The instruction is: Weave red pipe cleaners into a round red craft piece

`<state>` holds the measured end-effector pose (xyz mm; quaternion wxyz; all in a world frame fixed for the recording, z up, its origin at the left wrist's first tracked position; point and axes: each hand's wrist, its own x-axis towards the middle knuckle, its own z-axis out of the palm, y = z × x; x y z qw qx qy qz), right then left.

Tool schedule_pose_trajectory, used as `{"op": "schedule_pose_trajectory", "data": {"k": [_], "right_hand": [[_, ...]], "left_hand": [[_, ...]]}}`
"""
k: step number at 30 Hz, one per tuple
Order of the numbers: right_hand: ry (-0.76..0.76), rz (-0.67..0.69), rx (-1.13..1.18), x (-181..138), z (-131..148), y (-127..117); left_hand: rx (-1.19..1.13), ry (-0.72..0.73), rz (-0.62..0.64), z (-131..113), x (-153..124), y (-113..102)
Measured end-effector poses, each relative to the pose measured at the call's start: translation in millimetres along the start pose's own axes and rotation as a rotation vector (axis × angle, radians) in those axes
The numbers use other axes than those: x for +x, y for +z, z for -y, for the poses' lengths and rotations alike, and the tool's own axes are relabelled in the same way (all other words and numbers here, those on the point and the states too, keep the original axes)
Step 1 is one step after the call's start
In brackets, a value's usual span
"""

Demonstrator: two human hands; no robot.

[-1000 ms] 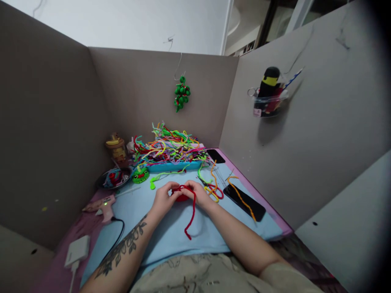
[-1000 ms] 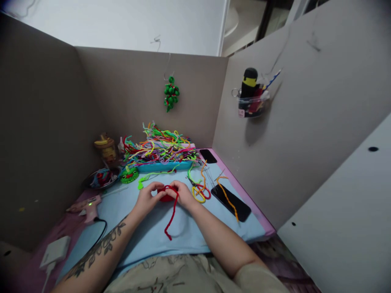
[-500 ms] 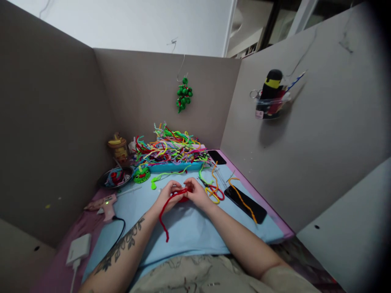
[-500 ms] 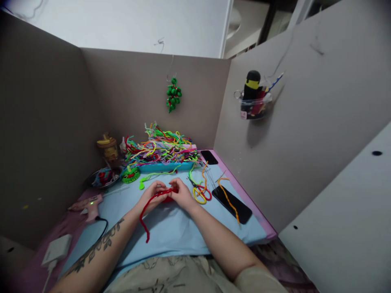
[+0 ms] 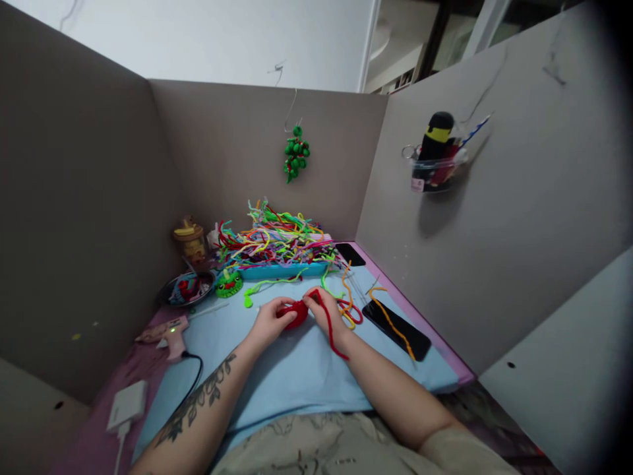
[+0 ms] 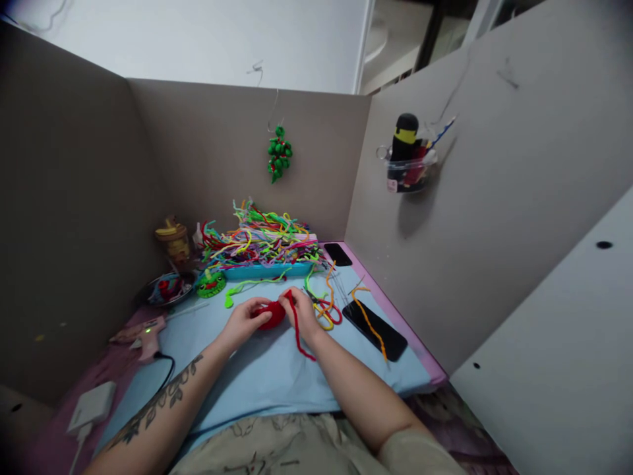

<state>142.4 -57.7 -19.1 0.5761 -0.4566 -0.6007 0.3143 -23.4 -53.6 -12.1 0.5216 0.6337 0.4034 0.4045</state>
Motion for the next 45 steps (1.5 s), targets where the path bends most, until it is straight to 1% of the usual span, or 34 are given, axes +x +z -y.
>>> {"op": "schedule_pose_trajectory", "data": {"k": [3, 6, 10, 12, 15, 19, 21, 25, 29, 33, 36, 39, 45], "right_hand": [[0.032, -0.021, 0.072, 2.3, -7.7, 3.5], [0.067, -0.032, 0.109, 3.4, -13.4, 4.7], [0.066, 0.028, 0.077, 3.6, -12.2, 1.5], [0.076, 0.063, 0.078, 5.5, -10.5, -1.0], [0.148, 0.138, 0.169, 10.6, -9.5, -5.4], [0.319, 0.357, 0.363, 14.6, -9.3, -11.9], [0.404, 0.413, 0.43, 13.6, -8.7, -13.4], [0.527, 0.357, 0.584, 9.3, -6.8, -11.4], [0.61, 0.352, 0.682, 6.8, -5.2, -8.5], [0.626, 0.362, 0.69, 5.2, -0.9, -7.7], [0.624, 0.346, 0.653, 3.5, 4.4, -7.1], [0.626, 0.334, 0.637, 1.8, 8.2, -6.4], [0.65, 0.373, 0.634, 1.1, 3.9, -5.7]], "left_hand": [[-0.083, -0.045, -0.01, -1.4, 1.3, -1.1], [-0.109, -0.054, -0.027, -0.9, 3.2, -1.6], [-0.118, -0.049, -0.058, 0.6, 4.4, -2.3], [-0.134, -0.04, -0.048, 0.0, 4.0, -3.3], [-0.177, -0.027, 0.015, -2.1, 3.4, -7.7], [-0.289, -0.005, 0.058, 1.4, 6.5, -17.4], [-0.338, 0.004, 0.087, 6.7, 9.4, -20.8], [-0.326, 0.029, 0.134, 11.8, 11.2, -21.9], [-0.236, 0.064, 0.219, 0.2, 4.2, -21.9], [-0.145, 0.059, 0.217, -9.9, -1.3, -22.5], [-0.082, 0.086, 0.205, -10.9, -1.8, -21.2], [-0.055, 0.081, 0.207, -11.4, -2.4, -18.9], [0.011, 0.093, 0.234, -11.2, -3.8, -16.1]]}}
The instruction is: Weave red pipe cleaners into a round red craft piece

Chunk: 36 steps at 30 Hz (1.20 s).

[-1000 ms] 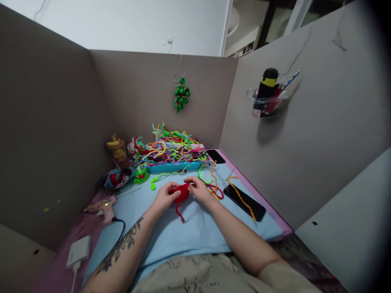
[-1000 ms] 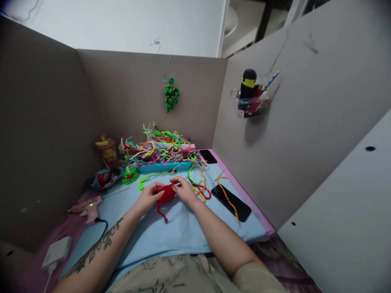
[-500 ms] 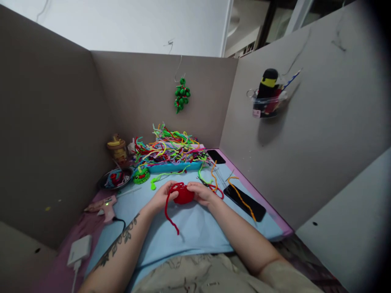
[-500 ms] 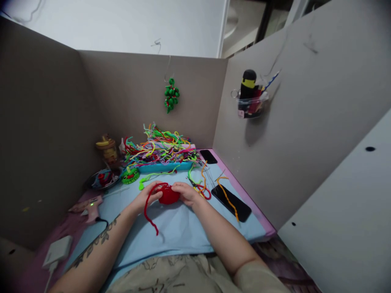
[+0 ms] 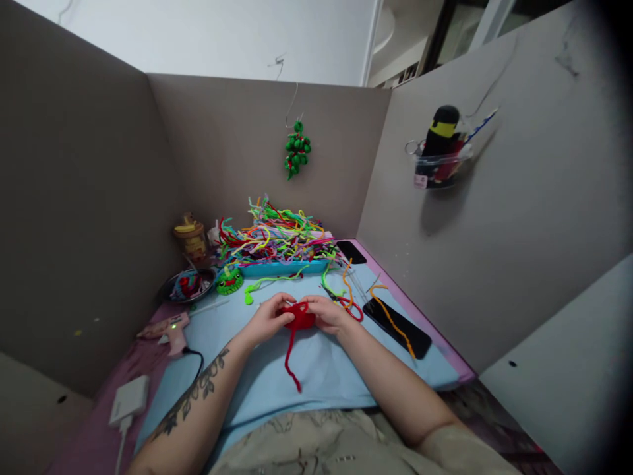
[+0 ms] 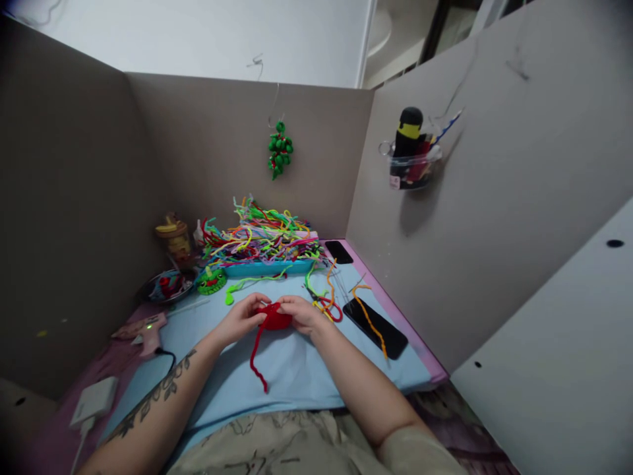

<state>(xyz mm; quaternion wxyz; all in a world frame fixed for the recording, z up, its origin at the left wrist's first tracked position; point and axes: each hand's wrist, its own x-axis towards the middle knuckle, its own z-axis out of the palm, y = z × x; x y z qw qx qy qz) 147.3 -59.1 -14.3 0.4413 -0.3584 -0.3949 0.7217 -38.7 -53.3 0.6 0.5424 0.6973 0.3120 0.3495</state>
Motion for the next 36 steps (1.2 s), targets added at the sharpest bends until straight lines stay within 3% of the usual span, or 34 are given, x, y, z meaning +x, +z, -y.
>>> {"op": "schedule_pose_trajectory", "data": {"k": [9, 19, 26, 31, 36], "right_hand": [[-0.174, -0.155, -0.24, 4.9, -5.6, -0.1], [-0.282, -0.211, -0.343, 7.1, -11.2, 6.4], [-0.355, -0.251, -0.483, 6.7, -13.3, 9.1], [-0.365, -0.259, -0.561, 4.4, -14.0, 11.3], [-0.333, -0.178, -0.514, 4.7, -12.5, 8.0]], "left_hand": [[0.164, 0.052, -0.121, -0.5, 1.1, 8.1], [0.207, 0.089, -0.258, 6.1, 2.3, 11.4], [0.174, 0.014, -0.275, 12.5, 3.9, 8.6], [0.194, 0.037, -0.247, 9.0, 2.0, 10.7], [0.216, 0.03, -0.229, 1.0, 0.3, 11.7]]}}
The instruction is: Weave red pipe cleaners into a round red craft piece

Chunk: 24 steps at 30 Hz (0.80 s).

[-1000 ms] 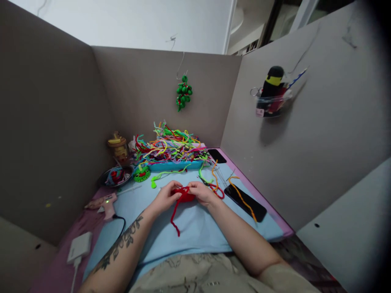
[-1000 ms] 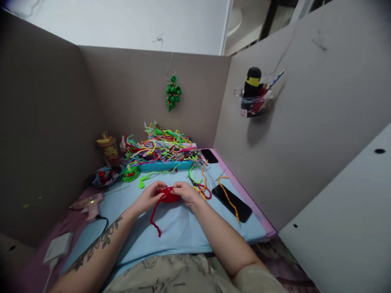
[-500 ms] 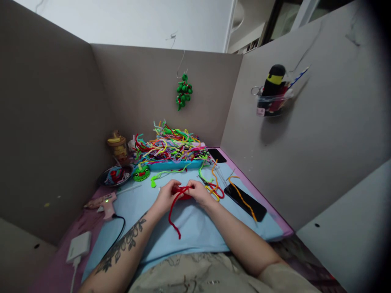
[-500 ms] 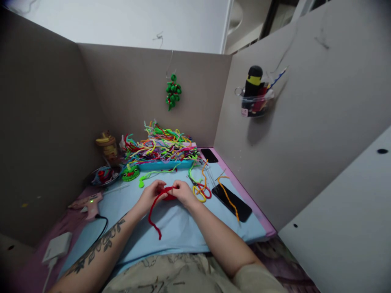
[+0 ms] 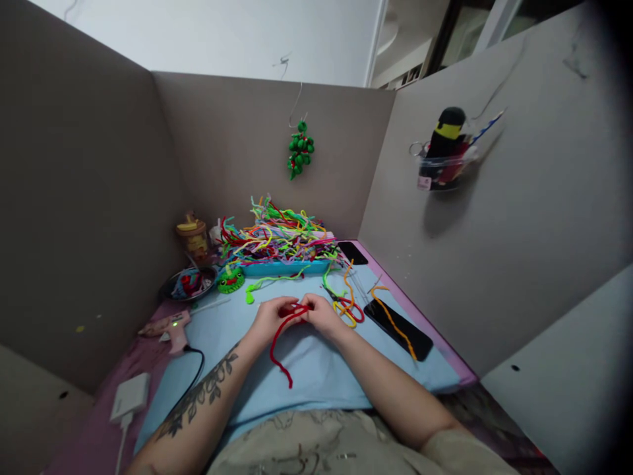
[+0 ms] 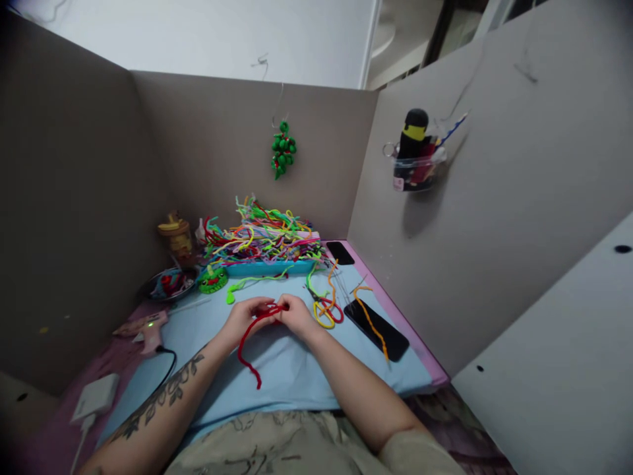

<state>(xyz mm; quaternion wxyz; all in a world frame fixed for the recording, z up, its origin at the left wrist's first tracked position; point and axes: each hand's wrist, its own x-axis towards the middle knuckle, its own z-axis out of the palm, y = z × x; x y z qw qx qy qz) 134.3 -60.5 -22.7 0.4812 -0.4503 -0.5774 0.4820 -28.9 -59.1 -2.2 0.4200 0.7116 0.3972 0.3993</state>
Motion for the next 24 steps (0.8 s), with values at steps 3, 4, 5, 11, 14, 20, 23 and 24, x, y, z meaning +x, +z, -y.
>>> {"op": "schedule_pose_trajectory", "data": {"k": [3, 4, 5, 11, 14, 20, 23, 24], "right_hand": [[0.007, 0.095, 0.069, 1.9, -2.3, -3.9], [0.002, 0.123, 0.078, 2.2, -3.0, -4.7], [-0.012, 0.14, 0.08, 2.3, -3.5, -5.2], [-0.327, -0.064, -0.159, -1.7, 3.2, -5.4], [-0.425, -0.153, -0.278, -3.8, 10.2, -10.3], [-0.522, -0.077, -0.294, -10.6, 23.0, -16.3], [-0.546, -0.043, -0.275, -13.7, 24.4, -14.0], [-0.551, -0.04, -0.278, -14.0, 24.3, -13.4]], "left_hand": [[0.029, -0.015, -0.056, 0.7, 1.4, -0.5], [0.035, -0.014, -0.061, 2.1, 2.0, -0.6], [0.035, -0.013, -0.058, 3.9, 2.5, -0.8], [0.029, -0.053, -0.065, 10.5, 5.2, -3.4], [0.024, -0.074, -0.108, 7.3, 6.7, -5.8], [-0.136, -0.149, -0.083, 2.1, 8.5, -6.7], [-0.131, -0.135, -0.055, 4.4, 8.7, -7.0], [-0.109, -0.119, -0.051, 5.7, 9.0, -7.4]]}}
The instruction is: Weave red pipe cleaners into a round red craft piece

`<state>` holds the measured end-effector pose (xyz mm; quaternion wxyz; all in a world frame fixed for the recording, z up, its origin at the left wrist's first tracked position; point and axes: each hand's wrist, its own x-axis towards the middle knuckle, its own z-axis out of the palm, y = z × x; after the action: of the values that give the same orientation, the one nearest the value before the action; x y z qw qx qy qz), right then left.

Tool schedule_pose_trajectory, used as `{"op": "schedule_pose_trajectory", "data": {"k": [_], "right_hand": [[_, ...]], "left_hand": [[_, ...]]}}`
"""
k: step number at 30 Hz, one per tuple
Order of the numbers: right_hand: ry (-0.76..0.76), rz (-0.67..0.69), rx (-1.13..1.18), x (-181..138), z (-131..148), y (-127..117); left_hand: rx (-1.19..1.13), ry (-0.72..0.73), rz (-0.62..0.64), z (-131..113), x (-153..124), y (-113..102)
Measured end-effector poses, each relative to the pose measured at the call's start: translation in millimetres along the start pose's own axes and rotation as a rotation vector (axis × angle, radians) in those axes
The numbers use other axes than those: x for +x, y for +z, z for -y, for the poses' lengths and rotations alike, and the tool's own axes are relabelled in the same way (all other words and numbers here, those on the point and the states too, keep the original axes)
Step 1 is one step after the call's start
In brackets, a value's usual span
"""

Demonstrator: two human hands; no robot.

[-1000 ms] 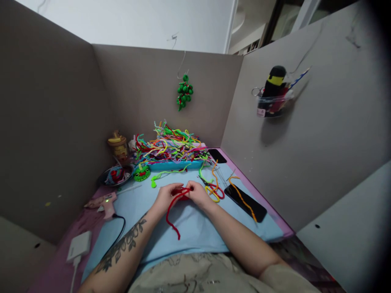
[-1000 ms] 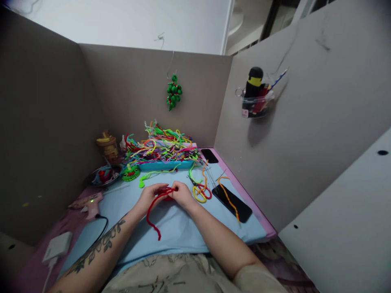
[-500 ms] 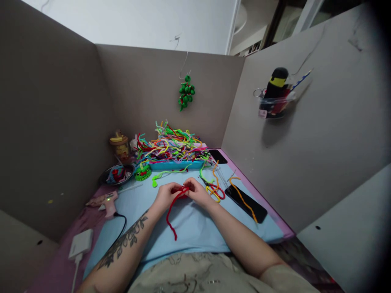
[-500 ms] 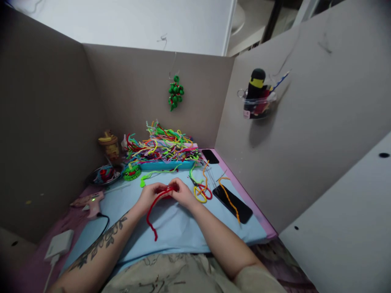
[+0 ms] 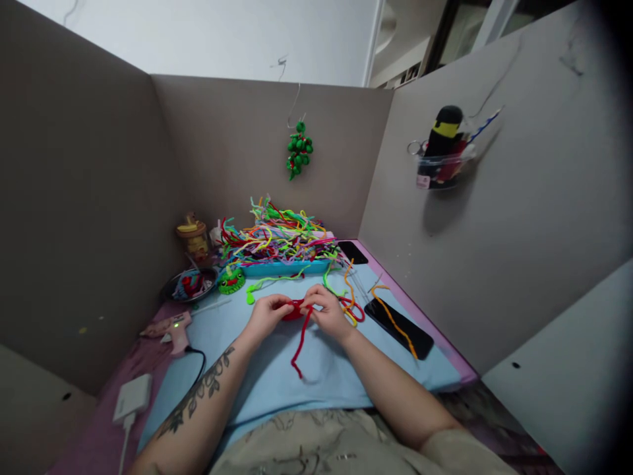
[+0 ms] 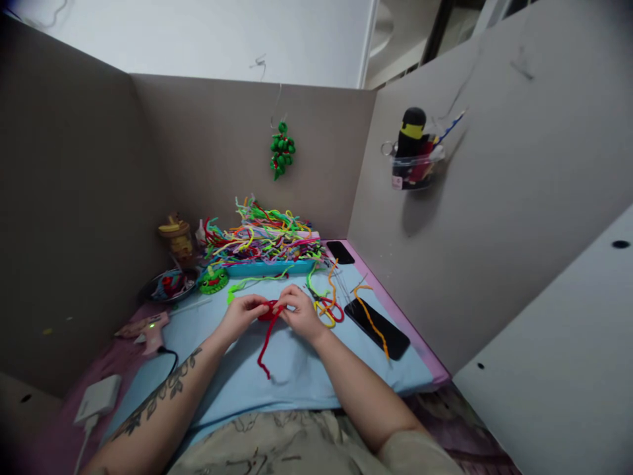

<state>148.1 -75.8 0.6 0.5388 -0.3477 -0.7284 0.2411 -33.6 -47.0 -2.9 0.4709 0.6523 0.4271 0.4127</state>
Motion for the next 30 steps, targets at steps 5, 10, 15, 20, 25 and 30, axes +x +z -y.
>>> {"op": "schedule_pose_trajectory", "data": {"k": [5, 10, 15, 20, 25, 30], "right_hand": [[0.01, 0.057, -0.032, 3.3, -4.2, -1.1], [0.095, 0.063, -0.063, 7.7, -10.8, -0.9], [0.11, 0.166, -0.078, 7.1, -12.3, 0.5], [0.115, 0.235, 0.013, 5.3, -13.7, 4.2], [0.236, 0.2, 0.028, 4.9, -18.7, 6.2], [0.128, 0.086, 0.027, 6.0, -12.1, -0.3]], "left_hand": [[0.069, 0.056, -0.037, 6.8, 4.7, -3.0], [0.089, 0.032, -0.01, 8.7, 4.4, -1.7], [0.208, 0.104, 0.054, 7.0, -0.5, 1.2], [0.313, 0.187, 0.154, 1.7, -4.8, 3.4], [0.359, 0.204, 0.183, -0.3, -4.2, 2.8], [0.189, 0.108, 0.053, 2.3, -0.7, -0.9]]}}
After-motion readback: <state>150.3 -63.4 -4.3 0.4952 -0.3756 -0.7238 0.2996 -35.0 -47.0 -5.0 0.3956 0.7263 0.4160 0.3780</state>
